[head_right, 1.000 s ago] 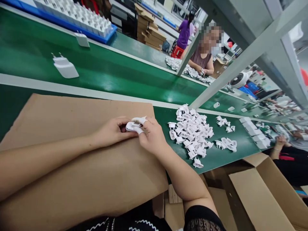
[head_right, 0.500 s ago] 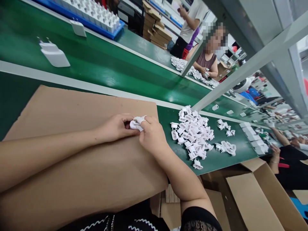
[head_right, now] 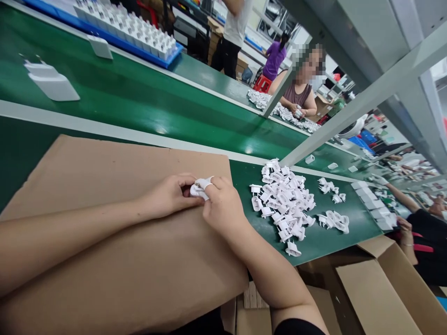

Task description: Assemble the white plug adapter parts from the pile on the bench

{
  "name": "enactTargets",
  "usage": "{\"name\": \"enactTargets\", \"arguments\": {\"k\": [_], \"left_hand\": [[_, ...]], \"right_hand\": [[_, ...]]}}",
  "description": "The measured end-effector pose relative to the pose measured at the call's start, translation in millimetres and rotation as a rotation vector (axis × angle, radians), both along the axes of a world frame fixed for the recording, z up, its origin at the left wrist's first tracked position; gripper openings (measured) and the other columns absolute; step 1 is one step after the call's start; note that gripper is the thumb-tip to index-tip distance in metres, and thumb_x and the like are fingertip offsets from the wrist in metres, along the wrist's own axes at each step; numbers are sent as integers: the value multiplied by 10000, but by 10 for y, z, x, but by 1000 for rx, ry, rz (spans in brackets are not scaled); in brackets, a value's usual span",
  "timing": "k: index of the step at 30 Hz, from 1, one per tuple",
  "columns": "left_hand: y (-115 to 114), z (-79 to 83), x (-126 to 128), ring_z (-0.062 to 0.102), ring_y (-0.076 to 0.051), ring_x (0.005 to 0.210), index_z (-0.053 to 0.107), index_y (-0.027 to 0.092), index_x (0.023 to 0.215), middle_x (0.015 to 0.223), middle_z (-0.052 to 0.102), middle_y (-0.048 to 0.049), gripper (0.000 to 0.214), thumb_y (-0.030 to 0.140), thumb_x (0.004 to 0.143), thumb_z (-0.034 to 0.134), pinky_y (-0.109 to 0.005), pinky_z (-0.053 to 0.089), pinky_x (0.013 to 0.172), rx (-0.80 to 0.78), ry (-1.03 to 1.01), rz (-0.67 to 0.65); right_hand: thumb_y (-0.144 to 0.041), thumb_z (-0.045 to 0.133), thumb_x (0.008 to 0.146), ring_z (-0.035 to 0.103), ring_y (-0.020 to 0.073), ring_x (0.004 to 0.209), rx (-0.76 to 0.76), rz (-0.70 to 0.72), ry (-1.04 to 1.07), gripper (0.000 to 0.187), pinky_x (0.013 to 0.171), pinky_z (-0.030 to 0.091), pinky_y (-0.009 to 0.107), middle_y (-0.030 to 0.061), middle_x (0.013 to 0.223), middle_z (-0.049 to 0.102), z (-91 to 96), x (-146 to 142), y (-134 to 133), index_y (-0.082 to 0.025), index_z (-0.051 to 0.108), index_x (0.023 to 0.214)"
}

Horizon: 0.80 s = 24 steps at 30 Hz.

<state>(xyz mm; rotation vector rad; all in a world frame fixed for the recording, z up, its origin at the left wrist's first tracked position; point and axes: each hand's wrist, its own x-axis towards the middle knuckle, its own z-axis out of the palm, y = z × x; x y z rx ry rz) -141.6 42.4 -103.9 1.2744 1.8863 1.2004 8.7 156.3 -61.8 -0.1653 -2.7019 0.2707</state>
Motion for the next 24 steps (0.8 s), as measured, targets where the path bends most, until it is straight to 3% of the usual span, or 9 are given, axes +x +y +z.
{"name": "enactTargets", "arguments": {"k": [9, 12, 15, 17, 20, 22, 24], "left_hand": [[-24, 59, 27, 519, -174, 666, 583, 214, 692, 748, 555, -2, 330, 518, 752, 697, -312, 371, 602, -40, 20, 49], [-57, 114, -11, 554, -185, 704, 654, 215, 805, 785, 610, -8, 327, 522, 742, 750, -295, 405, 615, -17, -26, -86], [-105, 137, -43, 589, -206, 730, 705, 221, 1005, 833, 680, -19, 435, 591, 778, 743, -303, 456, 645, -34, -78, -186], [-123, 113, -52, 632, -239, 813, 719, 226, 1082, 931, 729, -44, 499, 656, 832, 680, -329, 498, 720, -37, -80, -161], [-133, 60, -44, 655, -279, 990, 726, 242, 1118, 1089, 751, -46, 531, 697, 857, 647, -334, 513, 837, -34, -33, -106], [-146, 41, -23, 647, -263, 1012, 711, 268, 1121, 1074, 749, -1, 470, 668, 887, 633, -311, 505, 861, -68, 50, -73], [-164, 35, -1, 646, -240, 955, 694, 285, 1037, 980, 737, 35, 350, 602, 926, 593, -296, 495, 827, -103, 197, -57]], "right_hand": [[-15, 528, 696, 582, 231, 881, -88, -103, -74, 367, 757, 497, 332, 71, 889, 625, 9, -42, -22, -188, 701, 970], [-23, 530, 703, 573, 232, 865, -83, -130, -93, 335, 731, 483, 329, 74, 878, 618, 24, -20, -27, -184, 708, 937], [-42, 549, 742, 581, 229, 904, -120, -125, -83, 380, 767, 489, 325, 79, 938, 655, 20, 14, -45, -190, 716, 1050], [-65, 568, 773, 594, 222, 938, -185, -111, -66, 366, 805, 494, 320, 77, 978, 676, -5, 24, -41, -189, 706, 1089], [-102, 589, 801, 610, 203, 910, -305, -142, -91, 199, 758, 483, 295, 64, 968, 680, -52, 13, 8, -178, 690, 955], [-104, 587, 806, 611, 182, 874, -381, -166, -110, 146, 715, 468, 274, 46, 961, 672, -73, 5, 44, -180, 662, 906], [-78, 567, 807, 615, 165, 901, -431, -134, -92, 210, 738, 475, 256, 30, 1001, 663, -91, 6, 60, -188, 650, 965]]}}
